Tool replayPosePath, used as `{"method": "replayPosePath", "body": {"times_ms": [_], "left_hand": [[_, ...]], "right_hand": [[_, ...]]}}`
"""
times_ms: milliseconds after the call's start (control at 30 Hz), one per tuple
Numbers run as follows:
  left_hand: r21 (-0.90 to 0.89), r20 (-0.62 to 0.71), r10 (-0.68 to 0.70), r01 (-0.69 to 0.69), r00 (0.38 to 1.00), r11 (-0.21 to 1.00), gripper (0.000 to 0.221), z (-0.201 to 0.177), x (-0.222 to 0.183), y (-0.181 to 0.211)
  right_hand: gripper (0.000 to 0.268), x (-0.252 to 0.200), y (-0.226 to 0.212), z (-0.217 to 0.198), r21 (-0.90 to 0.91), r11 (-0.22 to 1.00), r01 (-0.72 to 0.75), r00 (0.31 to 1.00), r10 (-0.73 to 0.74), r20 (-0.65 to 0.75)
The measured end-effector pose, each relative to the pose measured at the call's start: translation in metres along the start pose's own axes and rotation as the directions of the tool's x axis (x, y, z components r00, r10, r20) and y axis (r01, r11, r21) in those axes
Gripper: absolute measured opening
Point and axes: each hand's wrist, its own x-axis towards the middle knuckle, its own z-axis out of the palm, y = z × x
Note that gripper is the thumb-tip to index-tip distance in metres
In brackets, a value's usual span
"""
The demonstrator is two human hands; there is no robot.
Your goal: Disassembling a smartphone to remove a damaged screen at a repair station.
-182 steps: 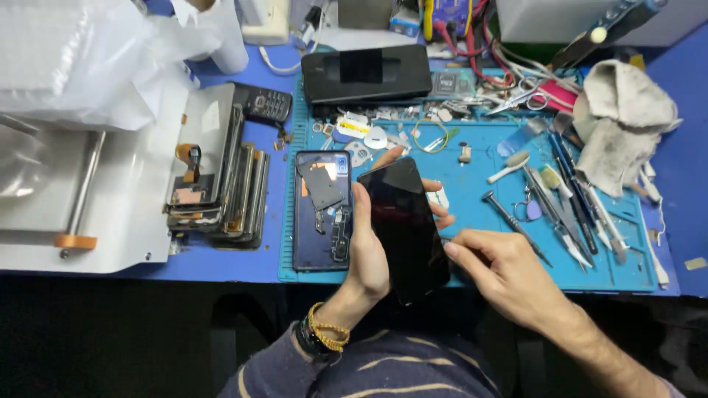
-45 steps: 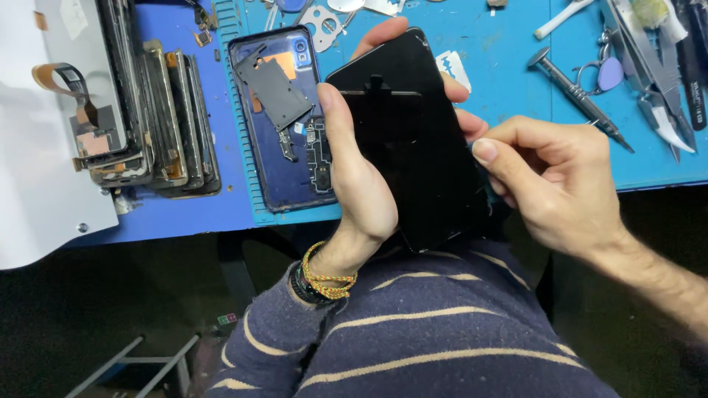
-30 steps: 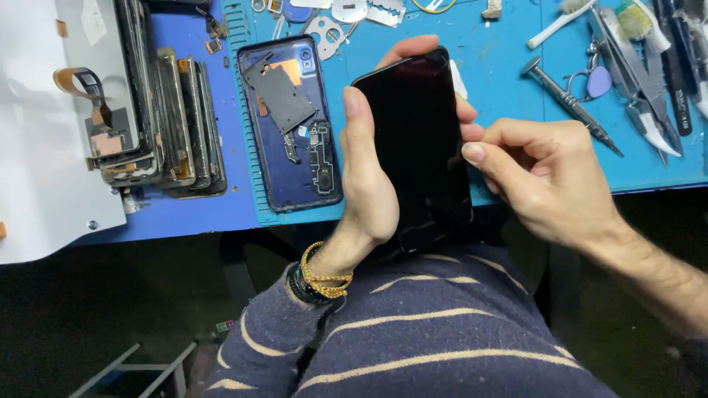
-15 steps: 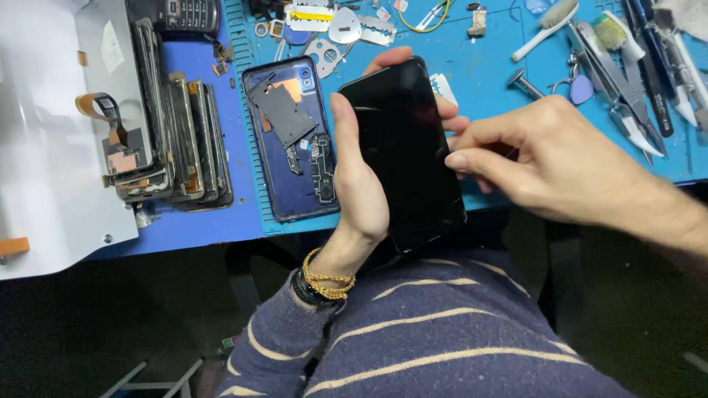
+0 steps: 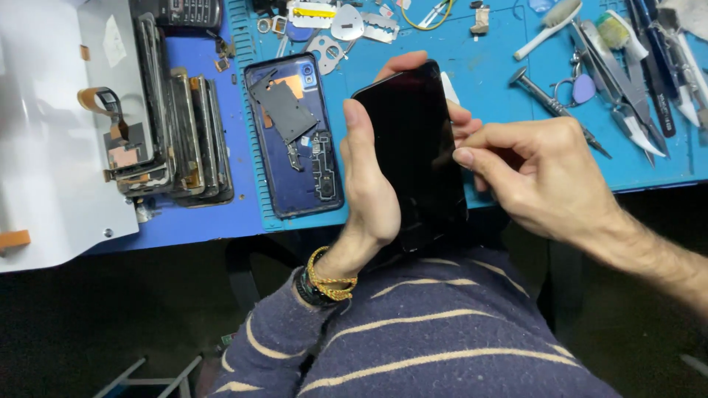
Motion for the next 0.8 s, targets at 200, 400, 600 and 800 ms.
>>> {"method": "replayPosePath", "body": {"times_ms": [200,400,600,800], "left_hand": [[0.053,0.019,-0.034,0.033,0.999,0.998,0.079,-0.002,0.005,0.002],[-0.305,-0.053,-0.058,0.040,0.997,0.952,0.074,-0.002,0.005,-0.001],[-0.365,-0.108,0.001,-0.040,0.994,0.930,0.073,-0.001,0.003,-0.007],[-0.256,-0.043,-0.087,0.073,0.995,0.964,0.074,-0.006,0.004,0.002]], "right_hand": [[0.014,0.006,-0.001,-0.003,0.027,0.999,-0.019,0.999,0.018,0.049],[0.011,0.003,0.000,0.015,0.071,0.987,0.145,0.987,-0.139,-0.086],[0.012,-0.004,0.009,0.033,0.241,0.964,0.114,0.967,-0.052,-0.250],[0.012,-0.002,0.004,0.021,0.227,0.971,0.072,0.987,-0.036,-0.156]]}}
